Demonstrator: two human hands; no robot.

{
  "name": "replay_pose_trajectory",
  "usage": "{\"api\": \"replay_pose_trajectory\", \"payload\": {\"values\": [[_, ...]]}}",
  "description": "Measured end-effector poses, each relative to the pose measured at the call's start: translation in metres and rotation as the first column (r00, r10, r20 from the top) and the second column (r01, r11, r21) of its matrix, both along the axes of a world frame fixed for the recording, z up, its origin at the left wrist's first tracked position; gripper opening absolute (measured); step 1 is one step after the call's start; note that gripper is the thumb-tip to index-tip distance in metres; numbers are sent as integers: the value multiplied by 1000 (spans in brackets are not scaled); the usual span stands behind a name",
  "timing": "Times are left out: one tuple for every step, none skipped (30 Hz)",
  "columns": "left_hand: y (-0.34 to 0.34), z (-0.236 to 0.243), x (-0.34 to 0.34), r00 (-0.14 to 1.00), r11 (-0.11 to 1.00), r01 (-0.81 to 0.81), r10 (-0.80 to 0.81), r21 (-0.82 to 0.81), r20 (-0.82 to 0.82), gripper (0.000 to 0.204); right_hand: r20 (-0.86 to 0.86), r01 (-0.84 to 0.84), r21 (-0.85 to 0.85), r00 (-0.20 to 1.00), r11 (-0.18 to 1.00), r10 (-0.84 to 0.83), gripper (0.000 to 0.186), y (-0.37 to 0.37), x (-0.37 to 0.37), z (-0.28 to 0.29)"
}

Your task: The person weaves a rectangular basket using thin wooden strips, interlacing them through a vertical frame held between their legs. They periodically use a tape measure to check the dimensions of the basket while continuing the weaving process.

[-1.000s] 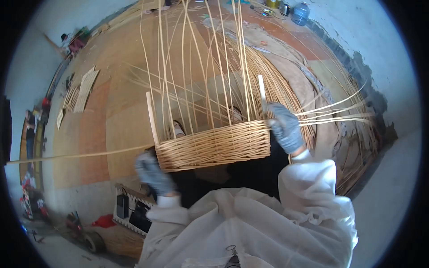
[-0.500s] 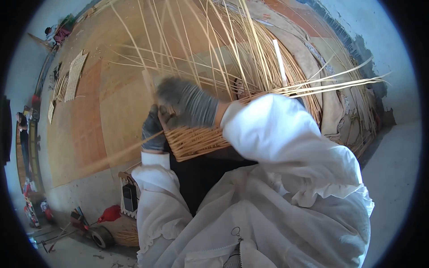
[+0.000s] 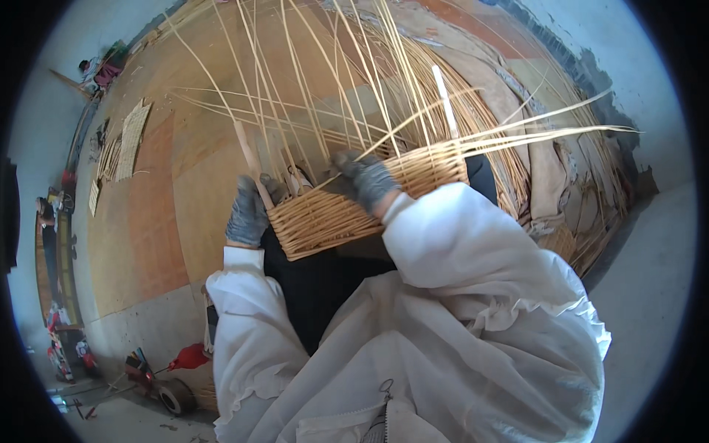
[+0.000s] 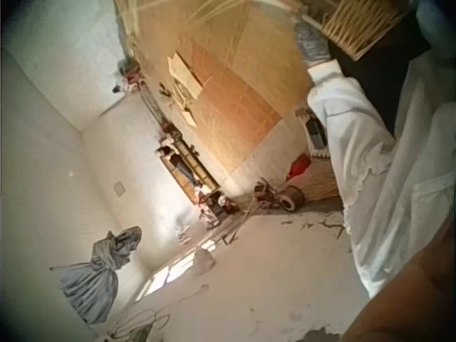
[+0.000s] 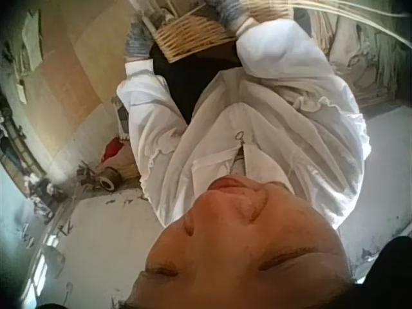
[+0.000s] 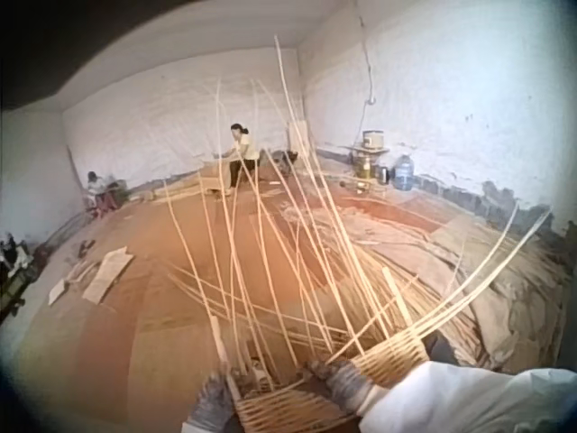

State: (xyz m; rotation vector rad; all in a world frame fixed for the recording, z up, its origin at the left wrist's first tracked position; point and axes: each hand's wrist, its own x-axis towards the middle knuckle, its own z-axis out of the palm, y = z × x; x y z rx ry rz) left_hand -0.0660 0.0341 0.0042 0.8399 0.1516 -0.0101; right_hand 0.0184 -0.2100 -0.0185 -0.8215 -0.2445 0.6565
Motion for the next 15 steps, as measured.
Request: {"api": "replay_pose_trajectory", "payload": {"values": [[1, -4, -5, 999, 949, -46, 39, 311, 31, 31, 281, 45, -104, 960, 994, -15, 10, -14, 8, -2], [1, -8, -8, 997, 815, -72, 35, 575, 74, 28, 373, 48, -187, 928, 981, 26, 8, -22, 19, 2], [-1, -12, -13, 995, 572, -91, 18, 815, 98, 27, 459, 61, -264, 885, 962, 70, 7, -21, 26, 11], [-3, -16, -16, 997, 694, -73, 54, 716, 49, 24, 371, -3, -344, 918, 939, 138, 7, -17, 39, 26], [-7, -19, -18, 996, 702, -86, 80, 707, 41, 23, 229, -52, -481, 956, 875, 183, 7, -8, 49, 45], [-11, -22, -19, 992, 698, -119, 116, 706, 53, 22, 317, 59, -650, 927, 757, 200, 11, 15, 63, 64], [-15, -25, -17, 980, 692, -201, 152, 693, 132, 21, 555, 173, -711, 734, 682, 392, 19, 40, 77, 83], [-20, -26, -15, 965, 626, -246, 229, 740, 127, 13, 659, 403, -750, 525, 524, 539, 28, 71, 85, 100], [-23, -28, -10, 944, 587, -240, 327, 773, 45, 11, 766, 534, -639, 375, 554, 522, 40, 99, 89, 111], [-27, -29, -6, 917, 561, -266, 397, 784, 27, 9, 789, 628, -583, 289, 515, 542, 53, 115, 88, 118], [-31, -30, -3, 887, 538, -273, 461, 798, -7, 7, 857, 709, -507, 357, 490, 371, 50, 125, 85, 118], [-34, -32, 1, 839, 528, -271, 540, 805, -72, 10, 866, 737, -499, 443, 455, 231, 47, 126, 77, 113], [-36, -32, 3, 832, 544, -284, 550, 790, -79, 12, 874, 714, -465, 465, 524, 142, 40, 122, 68, 103], [-39, -32, 4, 809, 550, -281, 577, 787, -115, 15, 806, 634, -391, 586, 667, -84, 34, 102, 56, 88], [-40, -30, 3, 774, 537, -284, 617, 794, -140, 18, 727, 597, -228, 630, 769, -272, 28, 78, 45, 71]]}}
